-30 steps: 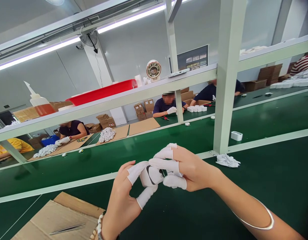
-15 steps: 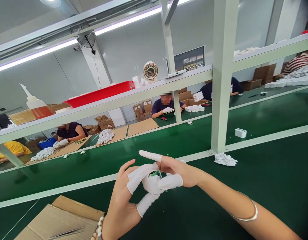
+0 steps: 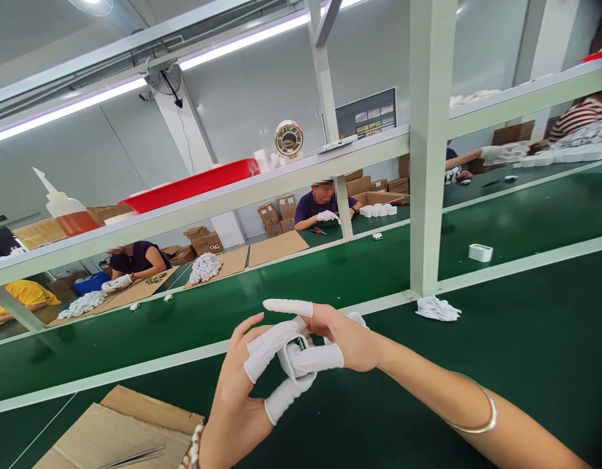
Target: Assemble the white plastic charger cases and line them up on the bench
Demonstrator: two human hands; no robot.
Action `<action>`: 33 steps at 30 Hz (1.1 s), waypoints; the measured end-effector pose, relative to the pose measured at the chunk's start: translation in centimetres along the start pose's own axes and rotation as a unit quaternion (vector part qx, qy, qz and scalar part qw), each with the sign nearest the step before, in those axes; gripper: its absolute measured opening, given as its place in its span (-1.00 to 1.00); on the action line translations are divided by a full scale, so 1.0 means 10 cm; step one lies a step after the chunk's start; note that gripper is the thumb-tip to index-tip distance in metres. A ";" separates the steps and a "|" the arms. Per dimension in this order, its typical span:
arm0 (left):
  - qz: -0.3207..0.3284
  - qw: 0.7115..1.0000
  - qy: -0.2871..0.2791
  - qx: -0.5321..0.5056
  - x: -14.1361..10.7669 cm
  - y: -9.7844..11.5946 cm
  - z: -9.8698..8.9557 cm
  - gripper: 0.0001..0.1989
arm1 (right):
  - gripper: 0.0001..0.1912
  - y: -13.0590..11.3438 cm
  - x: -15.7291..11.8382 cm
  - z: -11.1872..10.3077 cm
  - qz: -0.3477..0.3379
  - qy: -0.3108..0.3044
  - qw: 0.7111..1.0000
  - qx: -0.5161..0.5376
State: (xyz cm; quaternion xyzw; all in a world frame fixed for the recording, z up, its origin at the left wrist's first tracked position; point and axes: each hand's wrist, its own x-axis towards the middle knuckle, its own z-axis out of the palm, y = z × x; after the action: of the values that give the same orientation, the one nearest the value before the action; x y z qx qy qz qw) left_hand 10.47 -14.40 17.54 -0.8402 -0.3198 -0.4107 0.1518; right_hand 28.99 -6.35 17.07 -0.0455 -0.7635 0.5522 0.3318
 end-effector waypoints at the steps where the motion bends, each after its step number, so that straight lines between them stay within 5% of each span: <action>1: -0.002 1.000 0.000 -0.006 -0.01 -0.01 0.00 -0.50 | -0.18 0.00 0.00 0.00 0.002 0.004 1.000 -0.008; 8: -0.081 0.993 0.023 -0.085 -0.11 -0.11 0.05 -0.46 | -0.37 -0.10 -0.06 0.05 0.007 0.036 0.995 -0.094; 12: -0.130 0.973 -0.019 -0.189 -0.12 -0.18 -0.02 -0.50 | -0.46 -0.18 -0.09 0.01 0.005 0.089 0.984 -0.157; 16: -0.174 0.916 -0.103 -0.346 -0.08 -0.26 -0.05 -0.54 | -0.64 -0.20 -0.11 -0.06 -0.022 0.127 0.968 -0.214; 22: -0.211 0.805 -0.143 -0.535 -0.07 -0.26 0.10 -0.56 | -0.77 -0.13 -0.08 -0.06 -0.041 0.056 0.986 -0.152; 30: -0.216 0.785 -0.160 -0.558 -0.13 -0.24 0.20 -0.57 | -0.77 -0.10 -0.06 -0.03 0.008 0.051 0.993 -0.105; 33: -0.192 0.754 -0.136 -0.614 -0.21 -0.27 0.29 -0.62 | -0.78 -0.08 -0.05 -0.03 0.011 0.048 0.995 -0.089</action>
State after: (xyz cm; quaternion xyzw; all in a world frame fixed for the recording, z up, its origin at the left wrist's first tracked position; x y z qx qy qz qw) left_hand 9.45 -11.73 14.08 -0.7210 -0.1705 -0.4206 -0.5236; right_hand 29.77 -6.67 17.57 -0.1101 -0.7924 0.4827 0.3565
